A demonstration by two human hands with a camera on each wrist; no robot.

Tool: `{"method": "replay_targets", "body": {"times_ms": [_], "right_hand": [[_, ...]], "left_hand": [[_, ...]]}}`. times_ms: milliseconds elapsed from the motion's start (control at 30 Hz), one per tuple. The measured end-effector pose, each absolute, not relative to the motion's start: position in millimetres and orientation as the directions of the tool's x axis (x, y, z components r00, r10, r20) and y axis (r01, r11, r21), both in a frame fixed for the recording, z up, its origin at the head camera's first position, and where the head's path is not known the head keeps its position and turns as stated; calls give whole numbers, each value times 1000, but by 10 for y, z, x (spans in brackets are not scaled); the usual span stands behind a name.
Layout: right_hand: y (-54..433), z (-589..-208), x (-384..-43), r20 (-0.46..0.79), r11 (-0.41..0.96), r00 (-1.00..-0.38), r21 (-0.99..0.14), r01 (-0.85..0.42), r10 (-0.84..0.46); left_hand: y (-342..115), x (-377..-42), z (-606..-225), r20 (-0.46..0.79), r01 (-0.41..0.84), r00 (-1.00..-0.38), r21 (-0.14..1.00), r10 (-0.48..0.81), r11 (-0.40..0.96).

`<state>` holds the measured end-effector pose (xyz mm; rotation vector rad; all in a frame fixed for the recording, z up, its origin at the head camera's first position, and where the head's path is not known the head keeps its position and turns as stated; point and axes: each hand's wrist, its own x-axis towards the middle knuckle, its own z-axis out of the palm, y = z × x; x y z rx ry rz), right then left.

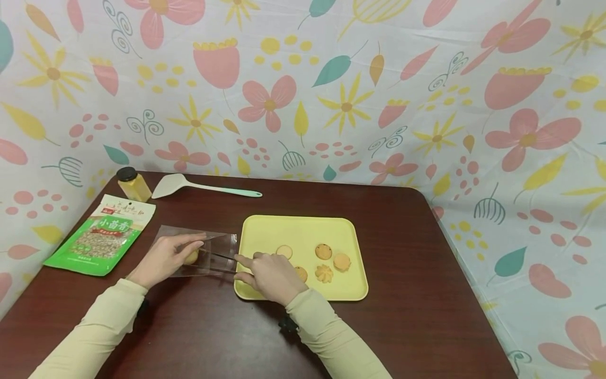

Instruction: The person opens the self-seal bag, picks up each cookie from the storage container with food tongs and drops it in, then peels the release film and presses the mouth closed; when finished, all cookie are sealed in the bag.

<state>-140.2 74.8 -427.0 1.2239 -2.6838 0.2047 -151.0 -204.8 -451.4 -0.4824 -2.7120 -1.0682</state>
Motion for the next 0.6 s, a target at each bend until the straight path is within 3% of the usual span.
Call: {"method": "replay_targets", "body": {"times_ms": [600], "right_hand": [[937,-4180,-1360,191,655,-667,-130,-744,-720]], "left_hand": [[-2065,-1487,-4484,286,376,-926,621,247,688]]}}
